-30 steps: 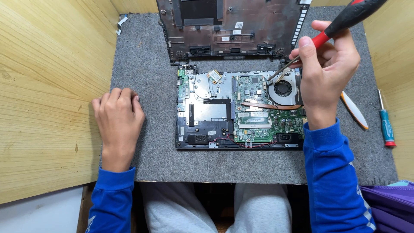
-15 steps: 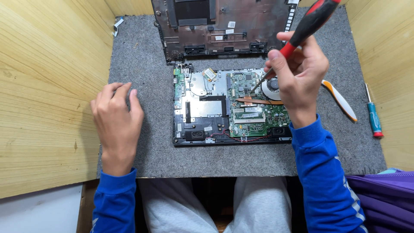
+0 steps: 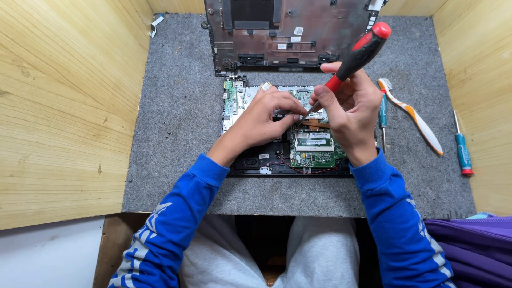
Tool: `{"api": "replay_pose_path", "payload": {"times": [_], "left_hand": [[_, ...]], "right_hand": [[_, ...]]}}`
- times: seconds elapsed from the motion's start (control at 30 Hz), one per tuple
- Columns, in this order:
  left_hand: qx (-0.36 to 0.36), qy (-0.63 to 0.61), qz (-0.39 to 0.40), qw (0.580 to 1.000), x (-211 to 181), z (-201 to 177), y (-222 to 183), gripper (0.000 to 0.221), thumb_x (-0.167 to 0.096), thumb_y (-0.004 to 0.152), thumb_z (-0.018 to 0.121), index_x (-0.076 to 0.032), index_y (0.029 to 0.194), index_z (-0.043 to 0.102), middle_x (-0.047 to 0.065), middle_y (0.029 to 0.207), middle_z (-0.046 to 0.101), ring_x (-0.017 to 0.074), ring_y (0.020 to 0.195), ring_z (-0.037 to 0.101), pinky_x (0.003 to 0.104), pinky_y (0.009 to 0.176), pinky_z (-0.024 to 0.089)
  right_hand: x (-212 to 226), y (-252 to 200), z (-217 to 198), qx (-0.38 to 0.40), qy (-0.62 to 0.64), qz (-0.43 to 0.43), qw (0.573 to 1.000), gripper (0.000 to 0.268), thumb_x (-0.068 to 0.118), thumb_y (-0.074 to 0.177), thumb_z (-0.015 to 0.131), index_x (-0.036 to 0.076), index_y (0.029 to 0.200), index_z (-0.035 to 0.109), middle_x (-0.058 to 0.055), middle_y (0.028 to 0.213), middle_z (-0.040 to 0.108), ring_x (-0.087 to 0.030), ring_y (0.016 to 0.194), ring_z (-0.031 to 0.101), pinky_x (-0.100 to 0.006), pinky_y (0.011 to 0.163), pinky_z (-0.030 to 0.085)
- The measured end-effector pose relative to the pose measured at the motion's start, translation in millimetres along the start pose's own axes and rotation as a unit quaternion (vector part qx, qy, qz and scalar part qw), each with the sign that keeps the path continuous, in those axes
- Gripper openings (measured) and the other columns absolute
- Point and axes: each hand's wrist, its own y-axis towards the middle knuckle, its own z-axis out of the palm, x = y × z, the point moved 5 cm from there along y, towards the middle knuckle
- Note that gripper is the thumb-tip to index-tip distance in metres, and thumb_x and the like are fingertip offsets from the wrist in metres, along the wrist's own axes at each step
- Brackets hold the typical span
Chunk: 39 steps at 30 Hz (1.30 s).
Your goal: Disassembling and cleaning the internal components of multiple laptops using a screwdriver and a brush on a technician's workbench.
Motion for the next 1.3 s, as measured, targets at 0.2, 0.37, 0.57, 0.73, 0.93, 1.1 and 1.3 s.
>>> {"api": "replay_pose_path", "payload": {"times": [0.2,0.37,0.57,0.73,0.93,1.1,1.3], "left_hand": [[0.019,0.013,-0.012,1.0,-2,-2,-4,0.011,-0.013,0.081,0.064,-0.017,0.088,0.073,-0.001,0.093,0.07,0.0194,0.089,0.057,0.033,0.083,0.034],[0.012,0.029,-0.005,0.999,-7,-5,-5,0.01,-0.014,0.082,0.065,-0.017,0.087,0.072,0.0,0.092,0.069,0.0195,0.088,0.056,0.033,0.081,0.033],[0.01,0.013,0.01,1.0,-5,-5,-5,0.01,-0.017,0.082,0.065,-0.016,0.089,0.072,0.0,0.092,0.069,0.0202,0.088,0.057,0.033,0.082,0.034],[-0.016,-0.028,0.022,0.999,4,1,-6,0.013,-0.021,0.087,0.066,-0.017,0.099,0.071,-0.001,0.093,0.07,0.0181,0.091,0.06,0.032,0.085,0.034],[-0.029,-0.095,0.051,0.994,-9,5,-5,0.015,-0.004,0.087,0.062,-0.011,0.099,0.069,0.008,0.082,0.071,0.0259,0.08,0.07,0.034,0.079,0.049],[-0.037,-0.08,0.061,0.994,-12,6,-4,0.013,-0.001,0.087,0.061,-0.007,0.095,0.068,0.013,0.077,0.07,0.0293,0.072,0.071,0.035,0.072,0.054],[-0.026,-0.013,0.094,0.995,-15,6,-3,0.006,-0.011,0.088,0.062,-0.007,0.093,0.064,0.005,0.082,0.072,0.0173,0.071,0.072,0.027,0.062,0.052]], "right_hand": [[1,0,1,0.011,-0.015,-0.003,1.0,0.027,0.009,0.093,0.065,-0.004,0.115,0.057,-0.019,0.072,0.062,-0.024,0.066,0.066,-0.032,0.058,0.059],[3,0,2,0.015,-0.021,-0.008,1.0,0.028,0.009,0.093,0.065,-0.005,0.116,0.057,-0.018,0.073,0.061,-0.024,0.066,0.066,-0.032,0.059,0.058],[1,-1,2,0.026,-0.025,0.001,0.999,0.03,0.01,0.092,0.066,-0.004,0.117,0.057,-0.02,0.077,0.062,-0.025,0.068,0.066,-0.033,0.062,0.058],[1,4,7,0.064,-0.002,0.0,0.998,0.032,0.012,0.089,0.069,-0.002,0.117,0.061,-0.018,0.09,0.061,-0.023,0.085,0.06,-0.038,0.08,0.053],[8,5,8,0.106,0.016,0.001,0.994,0.035,0.013,0.088,0.067,-0.001,0.12,0.062,-0.017,0.097,0.053,-0.022,0.102,0.049,-0.044,0.099,0.042],[0,2,2,0.088,0.048,0.003,0.995,0.049,0.016,0.084,0.071,-0.005,0.126,0.056,-0.016,0.09,0.053,-0.022,0.096,0.052,-0.041,0.098,0.046],[4,2,-3,0.046,0.069,0.079,0.993,0.028,0.001,0.086,0.068,-0.003,0.108,0.051,-0.011,0.1,0.056,-0.021,0.093,0.064,-0.029,0.089,0.052]]}}
